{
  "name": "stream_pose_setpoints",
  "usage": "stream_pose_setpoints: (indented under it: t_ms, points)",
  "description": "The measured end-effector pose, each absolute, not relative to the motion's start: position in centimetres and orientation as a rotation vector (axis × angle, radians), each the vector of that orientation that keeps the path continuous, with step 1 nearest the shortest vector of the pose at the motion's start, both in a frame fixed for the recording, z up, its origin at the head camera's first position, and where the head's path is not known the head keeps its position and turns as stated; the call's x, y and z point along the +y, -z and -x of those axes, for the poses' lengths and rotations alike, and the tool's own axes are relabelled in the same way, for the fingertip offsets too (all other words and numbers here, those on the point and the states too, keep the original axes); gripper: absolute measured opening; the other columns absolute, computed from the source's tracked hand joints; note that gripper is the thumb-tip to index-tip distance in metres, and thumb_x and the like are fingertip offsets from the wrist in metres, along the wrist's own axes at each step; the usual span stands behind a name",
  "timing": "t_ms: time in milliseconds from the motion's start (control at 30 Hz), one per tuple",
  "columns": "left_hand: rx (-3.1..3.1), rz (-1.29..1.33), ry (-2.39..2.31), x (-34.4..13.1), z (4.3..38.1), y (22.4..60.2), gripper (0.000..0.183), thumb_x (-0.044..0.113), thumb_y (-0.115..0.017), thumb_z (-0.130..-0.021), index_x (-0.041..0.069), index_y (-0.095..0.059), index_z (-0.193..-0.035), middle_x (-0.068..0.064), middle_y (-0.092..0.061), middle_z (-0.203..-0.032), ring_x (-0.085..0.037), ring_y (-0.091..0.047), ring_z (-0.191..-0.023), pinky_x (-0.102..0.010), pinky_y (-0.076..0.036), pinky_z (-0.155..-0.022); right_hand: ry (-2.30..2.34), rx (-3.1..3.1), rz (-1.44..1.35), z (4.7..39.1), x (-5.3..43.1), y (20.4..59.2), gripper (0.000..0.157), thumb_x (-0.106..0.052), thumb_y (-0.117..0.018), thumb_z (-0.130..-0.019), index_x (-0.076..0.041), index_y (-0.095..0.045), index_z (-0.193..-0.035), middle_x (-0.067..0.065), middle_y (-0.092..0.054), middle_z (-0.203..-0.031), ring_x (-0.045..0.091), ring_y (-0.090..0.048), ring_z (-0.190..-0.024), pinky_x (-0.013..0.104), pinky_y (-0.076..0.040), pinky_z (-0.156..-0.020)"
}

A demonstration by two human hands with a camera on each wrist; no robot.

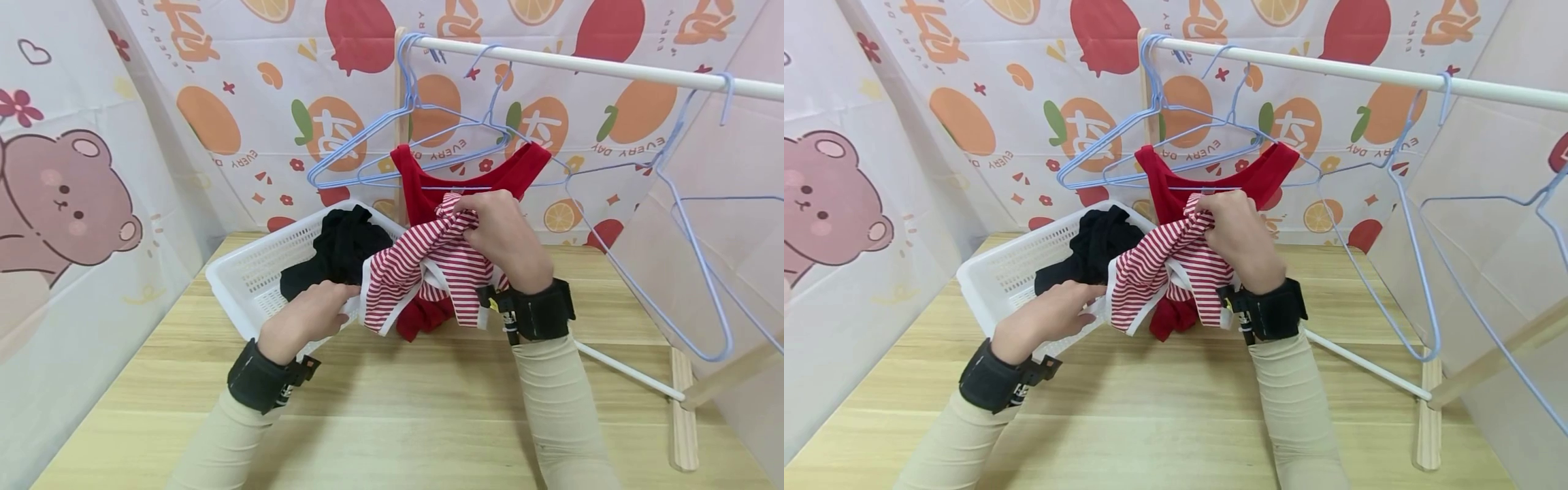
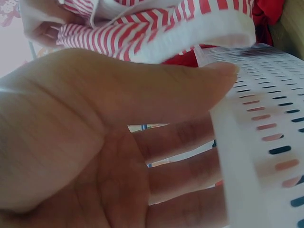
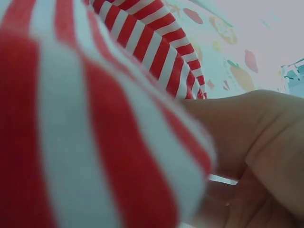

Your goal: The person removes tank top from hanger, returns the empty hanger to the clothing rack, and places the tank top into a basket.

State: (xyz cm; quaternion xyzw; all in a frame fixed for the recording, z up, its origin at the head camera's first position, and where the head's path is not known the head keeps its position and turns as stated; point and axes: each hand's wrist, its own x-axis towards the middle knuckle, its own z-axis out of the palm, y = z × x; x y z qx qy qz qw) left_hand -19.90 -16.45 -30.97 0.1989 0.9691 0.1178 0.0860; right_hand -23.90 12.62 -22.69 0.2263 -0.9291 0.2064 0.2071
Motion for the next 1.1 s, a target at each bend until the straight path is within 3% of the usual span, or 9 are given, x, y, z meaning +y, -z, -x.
stream_pose_setpoints:
  t_ms: [167, 533, 1100]
  points:
    - [2.877, -0.596, -0.36, -16.6, 19.9, 30.9, 0.047, 0.007, -0.077, -0.091, 0.007, -0.065, -0.136, -0.015, -0.073, -0.11, -0.021, -0.059, -0.071, -0.027, -0.046, -0.06, -0.59, -2.6, -0.653, 25.0, 11.8, 22.4, 0.036, -0.005, -0.077, -0.086, -0.004, -0.075, -0.122, 0.02, -0.075, -0.119, 0.038, -0.07, -0.106, 0.052, -0.057, -0.099]
    - [2.886, -0.607, -0.341, -16.6, 20.0, 30.9, 0.047, 0.007, -0.078, -0.09, 0.007, -0.066, -0.136, -0.016, -0.074, -0.112, -0.022, -0.061, -0.077, -0.029, -0.051, -0.066, -0.618, -2.634, -0.663, 27.1, 10.1, 21.6, 0.04, -0.01, -0.078, -0.087, -0.007, -0.074, -0.127, 0.017, -0.074, -0.124, 0.038, -0.068, -0.116, 0.053, -0.054, -0.103]
    - [2.887, -0.624, -0.332, -16.7, 20.1, 31.0, 0.047, 0.006, -0.077, -0.091, 0.01, -0.065, -0.136, -0.012, -0.073, -0.101, -0.02, -0.058, -0.073, -0.028, -0.046, -0.061, -0.695, -2.598, -0.659, 28.0, 8.0, 22.1, 0.04, -0.016, -0.079, -0.088, -0.007, -0.074, -0.126, 0.015, -0.073, -0.128, 0.035, -0.066, -0.12, 0.049, -0.053, -0.106]
